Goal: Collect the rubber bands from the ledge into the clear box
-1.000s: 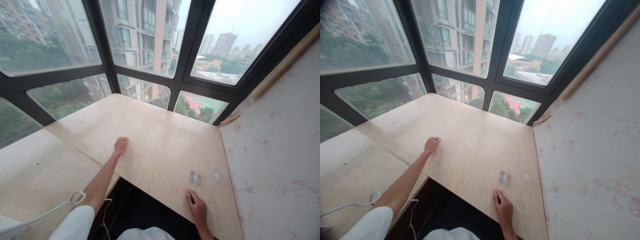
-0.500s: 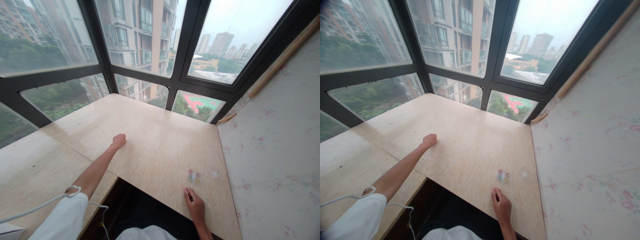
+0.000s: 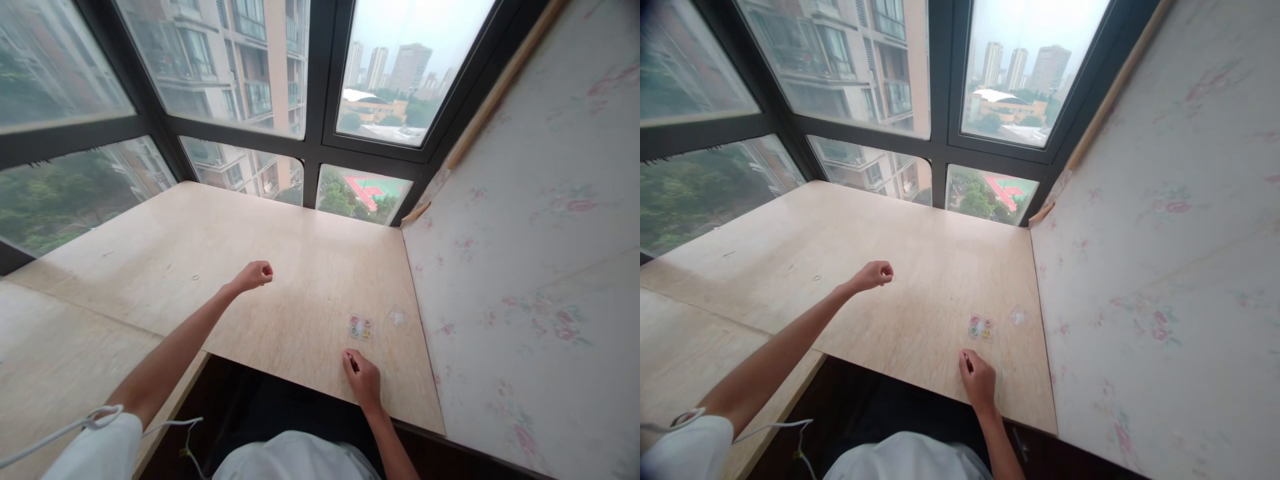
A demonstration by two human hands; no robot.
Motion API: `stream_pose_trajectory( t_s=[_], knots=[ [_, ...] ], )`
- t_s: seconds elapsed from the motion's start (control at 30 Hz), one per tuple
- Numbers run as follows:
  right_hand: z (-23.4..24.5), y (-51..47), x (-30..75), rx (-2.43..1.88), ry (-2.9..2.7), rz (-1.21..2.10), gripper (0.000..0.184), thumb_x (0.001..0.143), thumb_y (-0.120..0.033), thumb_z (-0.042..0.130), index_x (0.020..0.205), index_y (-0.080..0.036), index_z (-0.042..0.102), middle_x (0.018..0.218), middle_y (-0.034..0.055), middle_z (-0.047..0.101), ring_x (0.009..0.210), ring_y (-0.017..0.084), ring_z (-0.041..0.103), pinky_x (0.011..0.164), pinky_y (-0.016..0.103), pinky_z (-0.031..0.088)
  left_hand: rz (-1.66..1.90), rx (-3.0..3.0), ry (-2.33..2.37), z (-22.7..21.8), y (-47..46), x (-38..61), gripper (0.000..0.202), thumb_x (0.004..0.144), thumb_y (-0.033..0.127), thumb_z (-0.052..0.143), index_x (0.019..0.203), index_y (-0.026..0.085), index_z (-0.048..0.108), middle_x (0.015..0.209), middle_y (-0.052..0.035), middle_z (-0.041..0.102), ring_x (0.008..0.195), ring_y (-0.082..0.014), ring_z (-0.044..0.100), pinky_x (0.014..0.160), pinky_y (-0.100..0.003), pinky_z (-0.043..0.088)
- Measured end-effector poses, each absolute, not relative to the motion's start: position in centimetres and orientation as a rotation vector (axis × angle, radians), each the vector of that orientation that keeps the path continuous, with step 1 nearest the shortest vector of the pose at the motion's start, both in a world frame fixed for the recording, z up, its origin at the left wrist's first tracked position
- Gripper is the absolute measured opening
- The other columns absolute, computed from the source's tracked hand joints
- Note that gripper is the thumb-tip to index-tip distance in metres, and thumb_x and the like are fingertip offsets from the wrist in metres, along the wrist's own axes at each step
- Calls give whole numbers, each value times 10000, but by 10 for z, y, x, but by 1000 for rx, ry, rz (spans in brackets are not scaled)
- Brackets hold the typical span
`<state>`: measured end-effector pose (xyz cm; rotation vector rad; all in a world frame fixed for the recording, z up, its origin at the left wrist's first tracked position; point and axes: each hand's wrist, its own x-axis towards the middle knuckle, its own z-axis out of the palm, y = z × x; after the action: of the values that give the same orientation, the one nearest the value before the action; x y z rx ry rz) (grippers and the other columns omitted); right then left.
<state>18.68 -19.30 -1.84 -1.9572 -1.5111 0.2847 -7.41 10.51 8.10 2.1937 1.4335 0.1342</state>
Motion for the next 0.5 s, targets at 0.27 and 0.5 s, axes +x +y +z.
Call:
stream_pose_trajectory(
  t_s=[0.27, 0.5],
  knots=[
    [-15, -193, 188, -1903, -1440, 403, 347, 911, -388, 397, 869, -192, 679, 721, 34, 679, 621, 142, 621, 589, 213, 413, 440, 1951, 703, 55, -1, 72, 94, 712, 194, 580, 757, 145, 645, 698, -30, 648, 590, -104, 561, 519, -195, 412],
    [-11, -194, 190, -1876, -1407, 467, 305, 901, -357, 416, 880, -195, 673, 723, 22, 676, 626, 141, 616, 602, 212, 410, 438, 1900, 723, 40, -30, 105, 107, 703, 179, 589, 764, 147, 671, 747, -37, 672, 549, -92, 550, 494, -195, 414]
  ],
)
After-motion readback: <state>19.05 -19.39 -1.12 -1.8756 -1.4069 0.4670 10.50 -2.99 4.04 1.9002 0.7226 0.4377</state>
